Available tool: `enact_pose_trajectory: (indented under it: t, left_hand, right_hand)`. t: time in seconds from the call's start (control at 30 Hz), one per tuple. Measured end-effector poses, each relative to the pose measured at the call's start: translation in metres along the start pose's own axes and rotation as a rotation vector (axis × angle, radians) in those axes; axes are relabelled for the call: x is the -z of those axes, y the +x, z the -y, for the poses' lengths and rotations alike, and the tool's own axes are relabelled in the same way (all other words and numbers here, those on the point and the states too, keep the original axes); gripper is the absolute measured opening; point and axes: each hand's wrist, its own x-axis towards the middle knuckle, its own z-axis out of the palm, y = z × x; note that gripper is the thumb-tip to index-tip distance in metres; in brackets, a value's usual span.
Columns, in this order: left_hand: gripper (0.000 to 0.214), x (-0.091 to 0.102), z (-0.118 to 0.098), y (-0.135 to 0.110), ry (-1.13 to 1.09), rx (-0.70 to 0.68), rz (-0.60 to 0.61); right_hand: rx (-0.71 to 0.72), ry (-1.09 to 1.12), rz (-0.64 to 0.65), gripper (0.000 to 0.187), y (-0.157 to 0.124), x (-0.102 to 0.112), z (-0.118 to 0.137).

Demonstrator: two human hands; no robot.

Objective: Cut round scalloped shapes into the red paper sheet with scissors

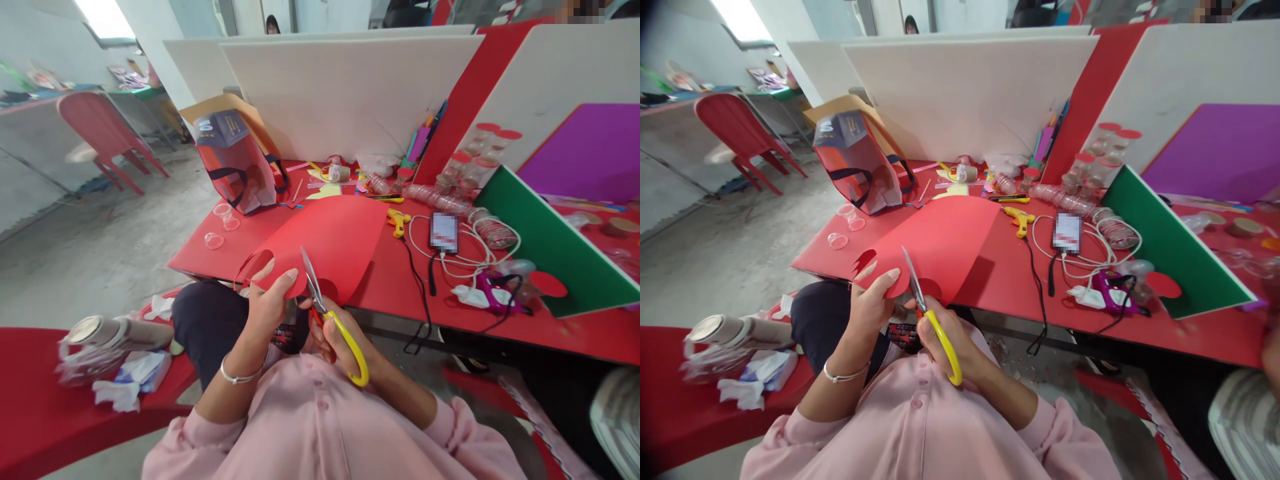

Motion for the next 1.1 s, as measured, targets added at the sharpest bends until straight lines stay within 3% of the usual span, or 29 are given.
enact_pose_trajectory:
  t: [0.43,0.63,0.73,1.1]
  left_hand:
    - [0.033,-0.001,-0.001,-0.001,-0.003,0.028,-0.019]
    - [0.049,-0.020,0.014,-0.022,-0.097,0.092,-0.268]
    - [0.058,-0.025,0.019,-0.028,-0.041,0.080,-0.317]
    - [0.061,-0.013,0.019,-0.024,0.121,0.056,-0.183]
  right_hand:
    - [-0.008,0.034,0.052,0.076,0.000,0.000,0.007]
    - [0.031,0.074,0.002,0.078,0.007,-0.015,0.005]
    - [0.068,0.006,-0.016,0.076,0.009,-0.018,0.007]
    - [0.055,0.027,0.028,0.065,0.007,-0.016,0.000]
